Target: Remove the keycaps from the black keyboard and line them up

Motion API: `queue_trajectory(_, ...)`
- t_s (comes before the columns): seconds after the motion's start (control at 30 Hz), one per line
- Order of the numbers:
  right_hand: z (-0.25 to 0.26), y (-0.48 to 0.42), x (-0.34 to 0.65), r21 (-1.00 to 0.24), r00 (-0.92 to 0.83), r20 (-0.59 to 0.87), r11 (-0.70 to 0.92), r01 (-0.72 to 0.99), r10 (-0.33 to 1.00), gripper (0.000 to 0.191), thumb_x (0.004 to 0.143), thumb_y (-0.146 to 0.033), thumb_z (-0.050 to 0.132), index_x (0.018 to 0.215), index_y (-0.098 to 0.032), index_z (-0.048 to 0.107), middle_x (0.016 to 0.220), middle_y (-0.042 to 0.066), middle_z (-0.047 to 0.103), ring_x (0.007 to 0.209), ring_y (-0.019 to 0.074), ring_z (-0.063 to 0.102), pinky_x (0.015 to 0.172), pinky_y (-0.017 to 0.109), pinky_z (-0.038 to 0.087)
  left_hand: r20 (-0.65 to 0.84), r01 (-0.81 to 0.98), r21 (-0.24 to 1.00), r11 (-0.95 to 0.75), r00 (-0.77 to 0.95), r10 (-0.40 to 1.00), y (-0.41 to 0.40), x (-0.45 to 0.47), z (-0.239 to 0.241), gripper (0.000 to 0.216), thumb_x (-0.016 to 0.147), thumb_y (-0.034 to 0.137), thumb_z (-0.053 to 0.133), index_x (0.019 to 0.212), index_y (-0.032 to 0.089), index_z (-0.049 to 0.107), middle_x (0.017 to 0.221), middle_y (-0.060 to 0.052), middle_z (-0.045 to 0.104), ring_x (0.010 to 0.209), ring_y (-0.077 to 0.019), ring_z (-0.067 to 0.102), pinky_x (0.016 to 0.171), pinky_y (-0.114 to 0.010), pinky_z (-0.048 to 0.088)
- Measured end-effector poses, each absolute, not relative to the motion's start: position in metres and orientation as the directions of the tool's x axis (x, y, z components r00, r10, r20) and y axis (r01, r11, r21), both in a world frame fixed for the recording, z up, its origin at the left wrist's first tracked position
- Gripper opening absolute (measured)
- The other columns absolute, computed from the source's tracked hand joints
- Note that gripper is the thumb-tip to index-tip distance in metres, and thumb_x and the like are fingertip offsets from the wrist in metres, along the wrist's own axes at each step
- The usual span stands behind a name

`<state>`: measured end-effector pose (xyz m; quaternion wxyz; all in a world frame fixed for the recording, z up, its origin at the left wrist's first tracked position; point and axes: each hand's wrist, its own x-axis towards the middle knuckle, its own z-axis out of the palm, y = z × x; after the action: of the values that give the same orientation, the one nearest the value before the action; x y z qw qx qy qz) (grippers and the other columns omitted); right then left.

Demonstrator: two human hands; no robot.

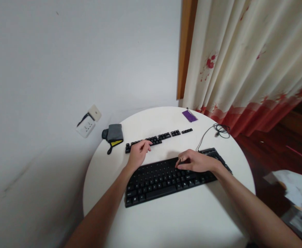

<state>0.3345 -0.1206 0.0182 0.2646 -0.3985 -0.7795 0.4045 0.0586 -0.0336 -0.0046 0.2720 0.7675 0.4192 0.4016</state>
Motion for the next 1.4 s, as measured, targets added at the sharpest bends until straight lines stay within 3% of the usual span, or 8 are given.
queue_trajectory(0.23,0.013,-0.115,0.333,-0.786,-0.468,0.012,0.298,0.542,0.883,0.031,0.089,-0.039,0.055,0.078,-0.016,0.073,0.067,0.003,0.069,0.062,0.0168,0.058,0.063,0.027,0.044,0.327,0.420,0.739,-0.526,0.459,0.826,-0.039,0.065,-0.006,0.031,0.096,0.036,0.044,0.089,0.017,0.068,0.072,-0.002,0.066,0.062,-0.0139,0.057,0.060,-0.024,0.043)
queue_trajectory(0.6,0.006,-0.113,0.330,-0.814,-0.487,-0.011,0.276,0.511,0.873,0.034,0.094,-0.040,0.049,0.088,-0.014,0.070,0.076,0.006,0.071,0.069,0.0173,0.063,0.066,0.026,0.046,0.246,0.447,0.687,-0.573,0.599,0.762,-0.043,0.068,-0.006,0.033,0.097,0.036,0.043,0.091,0.016,0.069,0.080,-0.003,0.070,0.072,-0.0147,0.061,0.064,-0.024,0.043)
queue_trajectory(0.77,-0.004,-0.108,0.326,-0.854,-0.386,-0.001,0.200,0.480,0.923,0.038,0.094,-0.041,0.046,0.077,-0.014,0.066,0.065,0.004,0.067,0.062,0.0167,0.062,0.064,0.027,0.047,0.139,0.443,0.660,-0.607,0.722,0.678,-0.048,0.070,0.002,0.027,0.096,0.032,0.048,0.093,0.018,0.070,0.088,-0.003,0.071,0.080,-0.0158,0.063,0.072,-0.026,0.047)
queue_trajectory(0.9,-0.002,-0.108,0.321,-0.906,-0.340,0.021,0.162,0.391,0.940,0.039,0.094,-0.044,0.047,0.079,-0.014,0.066,0.067,0.004,0.067,0.062,0.0160,0.061,0.062,0.026,0.047,0.120,0.375,0.606,-0.701,0.829,0.547,-0.060,0.077,0.012,0.020,0.093,0.031,0.054,0.103,0.022,0.069,0.100,-0.003,0.070,0.093,-0.0178,0.062,0.088,-0.030,0.046)
queue_trajectory(1.0,0.004,-0.113,0.313,-0.928,-0.245,0.131,0.205,0.311,0.961,0.038,0.094,-0.044,0.048,0.082,-0.014,0.067,0.071,0.004,0.067,0.065,0.0150,0.060,0.064,0.025,0.046,0.176,0.341,0.614,-0.712,0.820,0.545,-0.071,0.084,0.016,0.025,0.086,0.032,0.066,0.110,0.024,0.065,0.110,-0.003,0.067,0.104,-0.0197,0.059,0.095,-0.033,0.043)
queue_trajectory(1.1,0.005,-0.119,0.300,-0.941,-0.195,0.210,0.252,0.224,0.958,0.036,0.094,-0.044,0.049,0.081,-0.014,0.067,0.073,0.004,0.067,0.069,0.0151,0.060,0.068,0.026,0.047,0.202,0.344,0.671,-0.657,0.768,0.608,-0.077,0.089,0.014,0.031,0.080,0.032,0.072,0.109,0.023,0.064,0.107,-0.002,0.067,0.098,-0.0188,0.060,0.089,-0.031,0.047)
queue_trajectory(1.27,-0.006,-0.122,0.285,-0.953,-0.119,0.235,0.253,0.169,0.965,0.037,0.093,-0.045,0.049,0.082,-0.015,0.067,0.073,0.003,0.067,0.068,0.0151,0.060,0.067,0.026,0.048,0.229,0.362,0.691,-0.625,0.711,0.665,-0.076,0.091,0.006,0.015,0.082,0.027,0.070,0.094,0.020,0.065,0.090,0.000,0.067,0.082,-0.0159,0.061,0.076,-0.028,0.048)
queue_trajectory(1.4,-0.014,-0.119,0.283,-0.960,-0.085,0.204,0.217,0.175,0.975,0.040,0.094,-0.047,0.047,0.087,-0.015,0.070,0.083,0.005,0.071,0.073,0.0166,0.063,0.068,0.027,0.050,0.258,0.372,0.692,-0.618,0.672,0.694,-0.074,0.090,0.003,0.018,0.082,0.022,0.069,0.099,0.020,0.060,0.091,0.001,0.065,0.081,-0.0148,0.060,0.075,-0.027,0.048)
